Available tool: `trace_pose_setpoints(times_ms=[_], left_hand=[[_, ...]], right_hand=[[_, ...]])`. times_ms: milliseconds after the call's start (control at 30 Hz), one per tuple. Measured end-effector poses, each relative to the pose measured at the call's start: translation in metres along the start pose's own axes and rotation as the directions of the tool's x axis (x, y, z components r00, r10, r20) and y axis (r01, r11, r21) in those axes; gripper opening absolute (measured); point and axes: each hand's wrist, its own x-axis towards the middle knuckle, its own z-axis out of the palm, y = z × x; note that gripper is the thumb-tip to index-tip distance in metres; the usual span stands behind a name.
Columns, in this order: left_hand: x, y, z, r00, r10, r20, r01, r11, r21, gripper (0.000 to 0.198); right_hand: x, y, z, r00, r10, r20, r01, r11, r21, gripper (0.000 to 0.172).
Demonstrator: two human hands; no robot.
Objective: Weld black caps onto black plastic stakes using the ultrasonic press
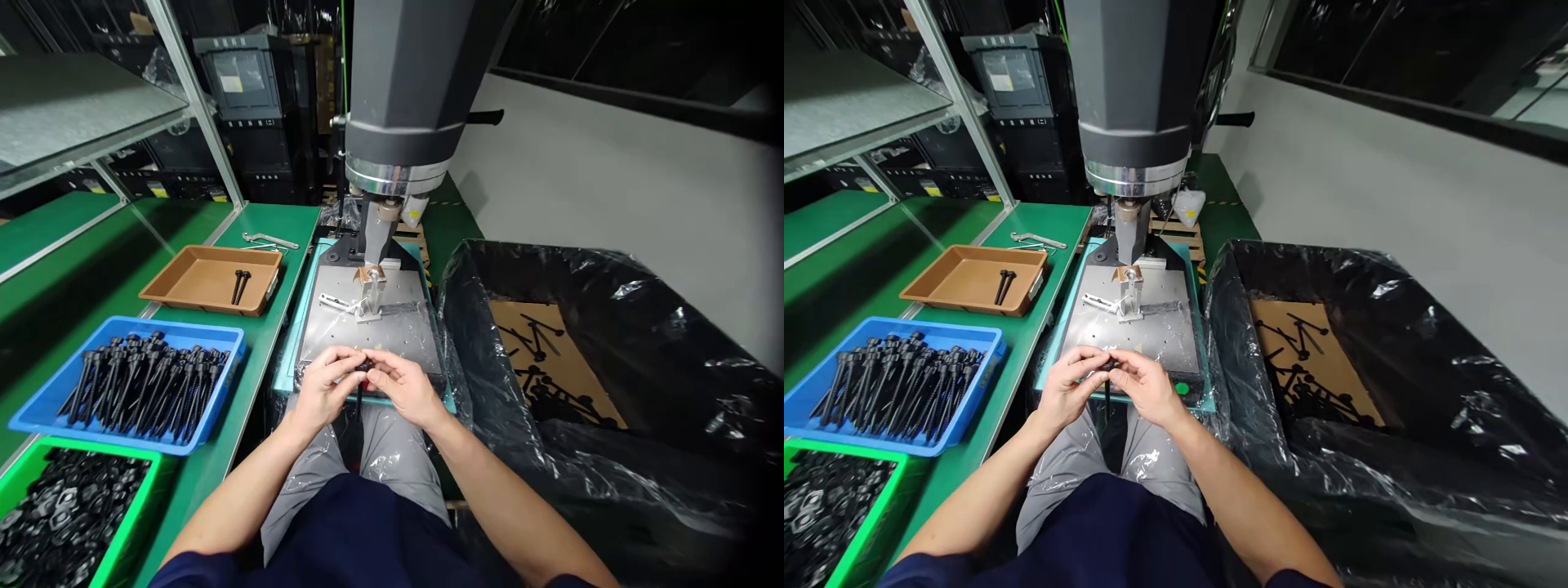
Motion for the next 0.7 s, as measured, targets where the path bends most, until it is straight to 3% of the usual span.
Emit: trace_pose_setpoints(times_ms=[233,333,400,500,567,700], left_hand=[[0.014,-0.007,0.014,0.999,-0.031,0.009,0.03,0.997,0.074,0.031],[0.017,-0.01,0.015,0.998,-0.065,0.021,0.064,0.997,0.044,0.049],[0.017,-0.013,0.014,0.994,-0.113,0.013,0.112,0.993,0.03,0.059],[0.01,-0.019,0.014,0.979,-0.201,0.014,0.201,0.98,0.0,0.054],[0.003,-0.024,0.014,0.97,-0.242,0.024,0.243,0.97,-0.026,0.048],[-0.016,-0.033,0.015,0.952,-0.305,0.028,0.306,0.95,-0.065,0.04]], right_hand=[[0.015,-0.009,-0.007,0.999,0.044,-0.032,-0.04,0.992,0.117,0.039],[0.028,-0.018,-0.018,0.992,-0.033,-0.123,0.038,0.999,0.037,0.04],[0.045,-0.027,-0.032,0.96,-0.147,-0.238,0.133,0.988,-0.075,0.041],[0.078,-0.039,-0.056,0.863,-0.336,-0.377,0.257,0.935,-0.244,0.046],[0.1,-0.042,-0.068,0.816,-0.415,-0.403,0.299,0.899,-0.322,0.048],[0.13,-0.039,-0.078,0.786,-0.476,-0.394,0.315,0.857,-0.408,0.049]])
